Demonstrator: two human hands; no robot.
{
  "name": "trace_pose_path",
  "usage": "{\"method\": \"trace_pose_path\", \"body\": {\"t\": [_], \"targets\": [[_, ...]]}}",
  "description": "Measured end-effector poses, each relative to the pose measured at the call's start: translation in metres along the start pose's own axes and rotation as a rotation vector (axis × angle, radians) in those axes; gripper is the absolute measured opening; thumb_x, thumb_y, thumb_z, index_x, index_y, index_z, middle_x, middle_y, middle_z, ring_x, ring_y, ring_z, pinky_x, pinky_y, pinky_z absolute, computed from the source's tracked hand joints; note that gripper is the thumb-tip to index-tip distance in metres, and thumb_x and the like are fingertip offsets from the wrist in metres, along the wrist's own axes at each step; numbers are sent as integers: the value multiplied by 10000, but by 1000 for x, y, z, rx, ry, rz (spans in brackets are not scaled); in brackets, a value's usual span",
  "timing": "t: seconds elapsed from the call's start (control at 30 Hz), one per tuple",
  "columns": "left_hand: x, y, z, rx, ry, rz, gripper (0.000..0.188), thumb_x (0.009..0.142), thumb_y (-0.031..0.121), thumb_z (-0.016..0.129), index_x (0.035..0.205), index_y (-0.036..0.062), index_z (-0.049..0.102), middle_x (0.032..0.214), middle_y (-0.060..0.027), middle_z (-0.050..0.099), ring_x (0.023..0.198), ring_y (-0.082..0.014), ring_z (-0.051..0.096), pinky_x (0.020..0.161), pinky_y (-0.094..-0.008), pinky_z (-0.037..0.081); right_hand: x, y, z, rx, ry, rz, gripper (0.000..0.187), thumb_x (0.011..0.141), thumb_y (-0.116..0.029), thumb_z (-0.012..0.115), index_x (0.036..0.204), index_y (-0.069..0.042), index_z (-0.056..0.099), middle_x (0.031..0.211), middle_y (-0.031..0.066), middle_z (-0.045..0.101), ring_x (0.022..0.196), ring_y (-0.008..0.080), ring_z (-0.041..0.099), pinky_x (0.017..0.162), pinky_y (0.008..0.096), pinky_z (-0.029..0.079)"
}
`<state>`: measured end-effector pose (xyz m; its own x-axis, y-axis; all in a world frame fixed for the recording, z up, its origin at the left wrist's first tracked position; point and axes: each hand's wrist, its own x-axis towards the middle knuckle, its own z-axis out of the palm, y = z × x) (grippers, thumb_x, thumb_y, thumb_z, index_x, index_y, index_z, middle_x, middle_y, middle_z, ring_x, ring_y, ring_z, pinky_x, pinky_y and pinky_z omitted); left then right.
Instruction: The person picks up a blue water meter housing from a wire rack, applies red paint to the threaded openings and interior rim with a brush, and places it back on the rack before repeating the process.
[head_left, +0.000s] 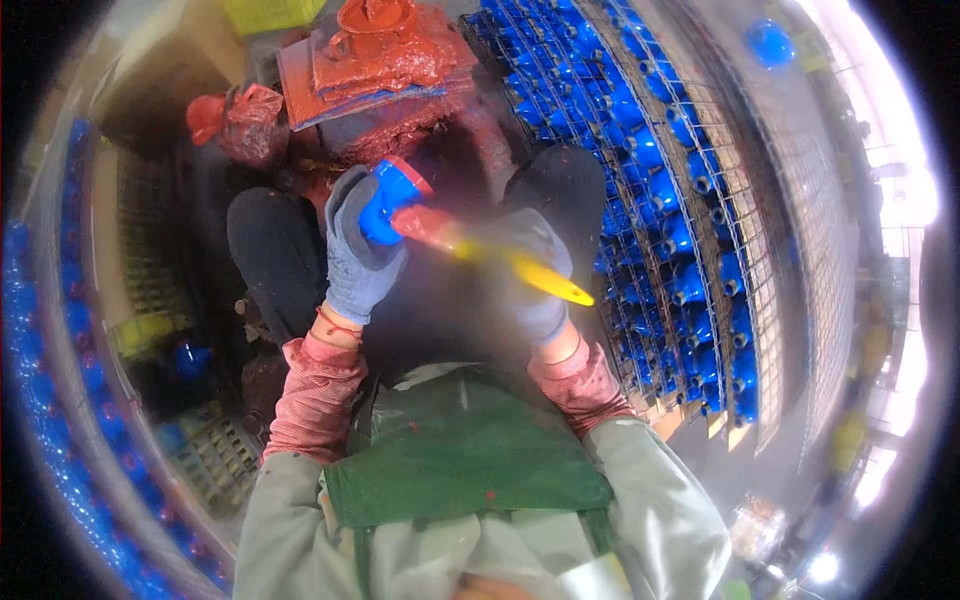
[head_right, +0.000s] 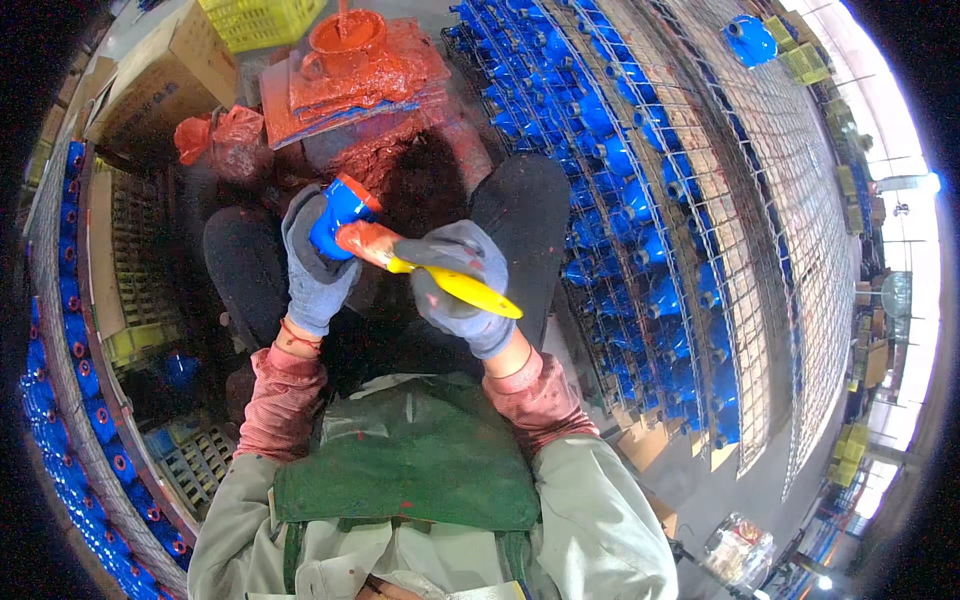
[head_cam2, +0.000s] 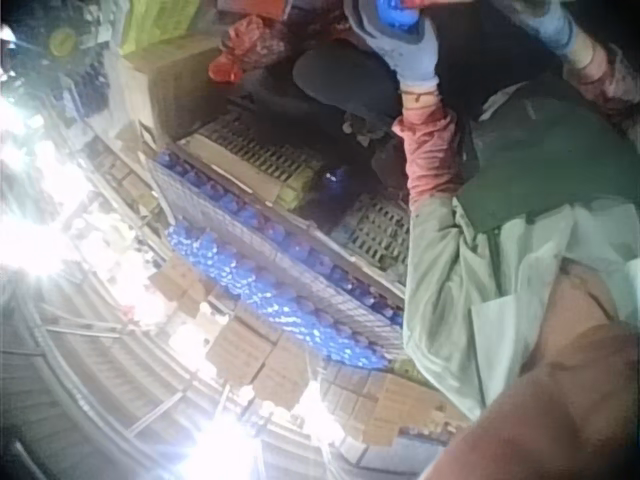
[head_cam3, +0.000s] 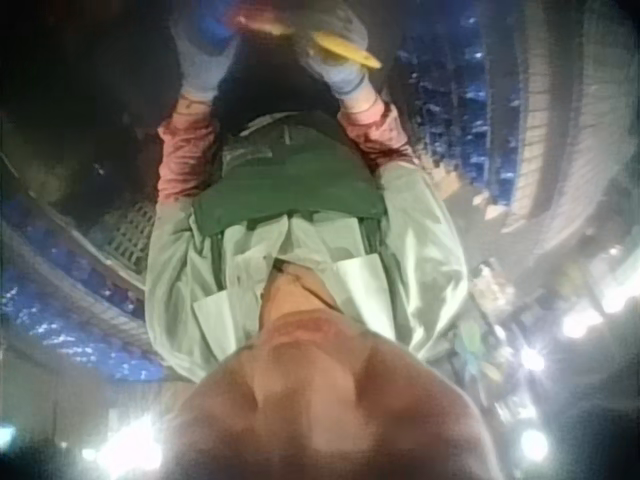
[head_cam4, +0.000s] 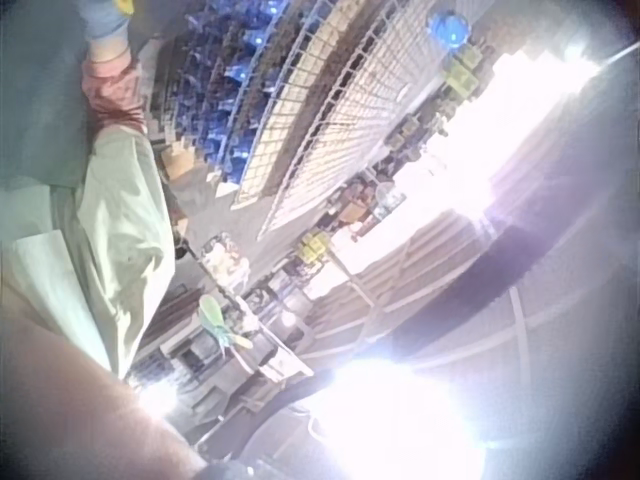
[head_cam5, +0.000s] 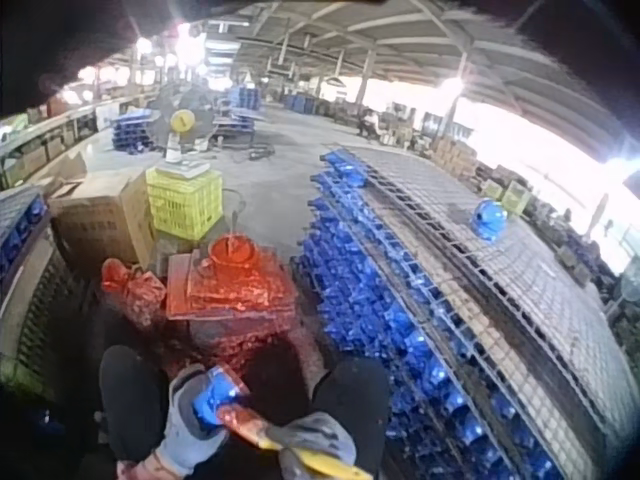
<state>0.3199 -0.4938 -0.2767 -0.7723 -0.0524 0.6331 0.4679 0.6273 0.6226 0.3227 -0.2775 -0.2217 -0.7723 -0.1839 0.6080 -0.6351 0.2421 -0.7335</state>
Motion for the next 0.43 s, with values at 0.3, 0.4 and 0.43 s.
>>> {"method": "trace_pose_path", "body": {"t": [0.3,0.4,0.43], "targets": [[6,21,-19,74,21,527,502,526,41,739,985,165,577,1150,-115,518,1103,-436,519,917,-590,443,38,-32,-10,529,274,444,276,895,-141,655,1102,39,632,950,62,669,745,66,565,628,195,448],[2,25,-21,63,-22,518,452,533,75,750,937,188,585,1125,-96,508,1114,-413,517,927,-604,443,48,-33,-6,438,91,523,271,891,-149,664,1077,48,646,896,53,677,743,89,592,640,218,476],[2,23,-21,76,-43,523,459,532,98,763,945,184,582,1142,-100,504,1124,-416,513,930,-607,441,47,-22,-9,-36,-53,203,250,901,-166,656,1095,-9,663,899,66,689,763,98,601,658,210,478]]}}
